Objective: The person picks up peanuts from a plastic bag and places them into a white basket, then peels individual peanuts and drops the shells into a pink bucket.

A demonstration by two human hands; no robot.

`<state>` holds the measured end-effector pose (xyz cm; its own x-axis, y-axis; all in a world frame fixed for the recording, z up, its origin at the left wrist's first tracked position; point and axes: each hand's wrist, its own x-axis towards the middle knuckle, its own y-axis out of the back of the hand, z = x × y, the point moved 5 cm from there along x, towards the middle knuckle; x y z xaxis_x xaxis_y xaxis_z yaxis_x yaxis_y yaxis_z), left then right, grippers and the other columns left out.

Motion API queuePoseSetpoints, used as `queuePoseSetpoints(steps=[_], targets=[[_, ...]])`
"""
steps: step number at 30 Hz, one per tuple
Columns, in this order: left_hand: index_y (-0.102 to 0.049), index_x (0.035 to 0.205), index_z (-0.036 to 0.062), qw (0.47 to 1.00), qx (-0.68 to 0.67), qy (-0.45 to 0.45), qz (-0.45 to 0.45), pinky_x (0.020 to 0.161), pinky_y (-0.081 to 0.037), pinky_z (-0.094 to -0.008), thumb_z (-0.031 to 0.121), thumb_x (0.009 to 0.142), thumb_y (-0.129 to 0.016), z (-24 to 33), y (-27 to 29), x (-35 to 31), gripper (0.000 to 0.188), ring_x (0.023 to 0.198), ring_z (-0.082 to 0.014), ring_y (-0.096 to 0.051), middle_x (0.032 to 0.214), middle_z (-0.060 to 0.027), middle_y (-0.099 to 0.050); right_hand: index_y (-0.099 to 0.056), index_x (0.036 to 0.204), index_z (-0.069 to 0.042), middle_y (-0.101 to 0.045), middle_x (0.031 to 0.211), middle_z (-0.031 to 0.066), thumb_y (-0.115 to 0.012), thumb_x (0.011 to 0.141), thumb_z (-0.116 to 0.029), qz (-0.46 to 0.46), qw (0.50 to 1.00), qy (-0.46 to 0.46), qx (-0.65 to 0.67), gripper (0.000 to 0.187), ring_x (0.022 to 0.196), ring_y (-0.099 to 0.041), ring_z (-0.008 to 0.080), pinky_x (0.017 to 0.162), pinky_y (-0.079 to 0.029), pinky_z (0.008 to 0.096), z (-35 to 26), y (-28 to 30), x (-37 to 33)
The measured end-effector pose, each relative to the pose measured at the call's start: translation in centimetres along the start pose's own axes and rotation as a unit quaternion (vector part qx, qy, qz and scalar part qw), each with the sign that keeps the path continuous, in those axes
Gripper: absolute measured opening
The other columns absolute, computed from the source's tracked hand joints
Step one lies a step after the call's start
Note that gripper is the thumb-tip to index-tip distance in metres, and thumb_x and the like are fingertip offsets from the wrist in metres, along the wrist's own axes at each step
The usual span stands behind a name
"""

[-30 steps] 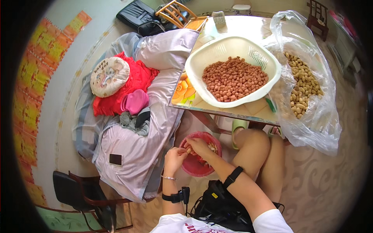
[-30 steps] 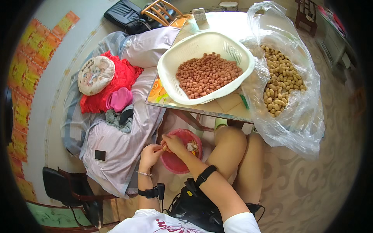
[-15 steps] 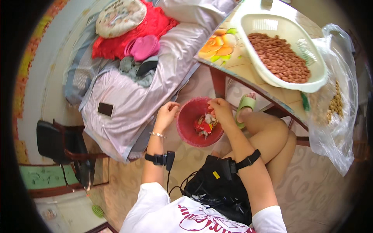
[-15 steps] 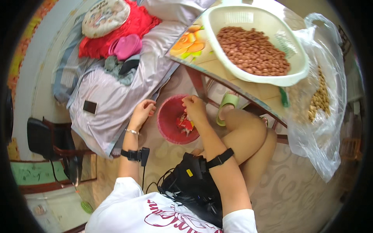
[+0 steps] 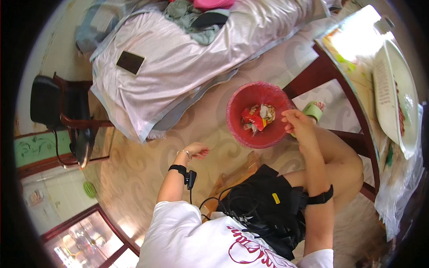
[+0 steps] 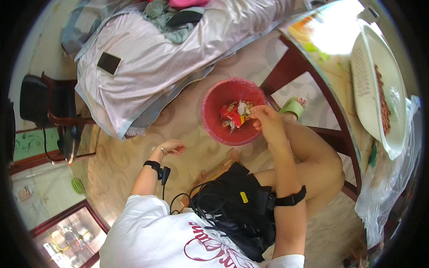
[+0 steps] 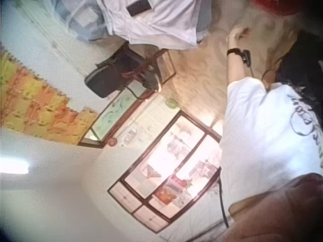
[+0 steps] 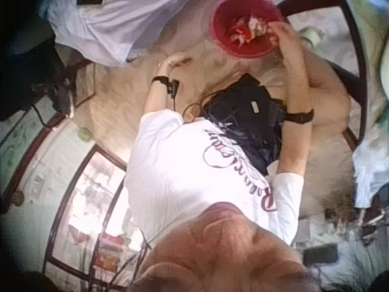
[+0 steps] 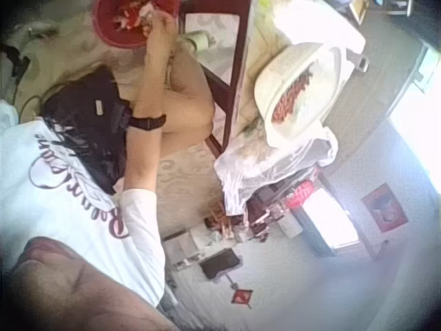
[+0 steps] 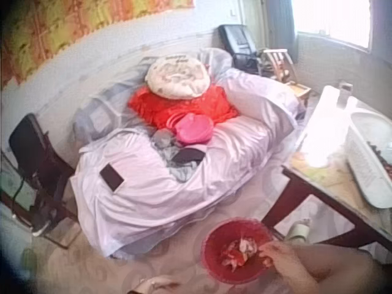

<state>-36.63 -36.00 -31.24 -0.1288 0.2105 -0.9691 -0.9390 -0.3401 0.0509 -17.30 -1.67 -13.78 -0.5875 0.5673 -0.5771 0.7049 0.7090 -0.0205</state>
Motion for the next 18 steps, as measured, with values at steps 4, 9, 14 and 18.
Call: queuePoseSetpoints(steps=[4,9,14,18], targets=[[-0.058,0.089,0.0045,0.995,-0.081,0.021,0.049,0.064,-0.051,-0.0258,0.028,0.082,-0.055,-7.4,1.9,2.7,0.024,0.071,-0.0124,-0.057,0.081,-0.0042,-0.059,-0.058,0.098,-0.005,-0.058,0.081,0.0001,-0.052,0.086,-0.023,0.008,0.998,-0.014,-0.052,0.022,0.061,-0.048,0.0043,0.056,-0.041,0.0171,0.4,-0.2,0.4],[-0.058,0.086,0.0036,0.969,-0.194,0.031,0.153,0.051,-0.045,-0.0306,0.023,0.081,-0.052,-17.3,2.5,5.5,0.021,0.064,-0.0163,-0.055,0.078,-0.0063,-0.058,-0.058,0.096,-0.006,-0.057,0.079,-0.0011,-0.051,0.086,-0.019,0.033,0.997,-0.046,-0.059,0.018,0.061,-0.049,0.0042,0.056,-0.040,0.0170,0.9,-0.3,0.9],[-0.057,0.088,0.0027,0.934,-0.266,0.174,0.162,0.060,-0.050,-0.0320,0.023,0.080,-0.052,-28.4,-0.3,5.4,0.022,0.068,-0.0200,-0.058,0.081,-0.0087,-0.060,-0.058,0.096,-0.006,-0.056,0.077,-0.0017,-0.051,0.087,-0.017,0.009,0.997,-0.066,-0.047,0.016,0.060,-0.048,0.0044,0.056,-0.041,0.0169,1.5,-2.2,2.2],[-0.056,0.092,0.0030,0.885,-0.371,0.234,0.154,0.062,-0.052,-0.0347,0.021,0.080,-0.052,-35.6,-4.7,2.4,0.022,0.072,-0.0215,-0.060,0.085,-0.0103,-0.061,-0.058,0.095,-0.005,-0.056,0.076,-0.0006,-0.051,0.088,-0.015,0.016,0.997,-0.063,-0.043,0.014,0.059,-0.049,0.0042,0.055,-0.041,0.0169,1.7,-3.9,3.4]])
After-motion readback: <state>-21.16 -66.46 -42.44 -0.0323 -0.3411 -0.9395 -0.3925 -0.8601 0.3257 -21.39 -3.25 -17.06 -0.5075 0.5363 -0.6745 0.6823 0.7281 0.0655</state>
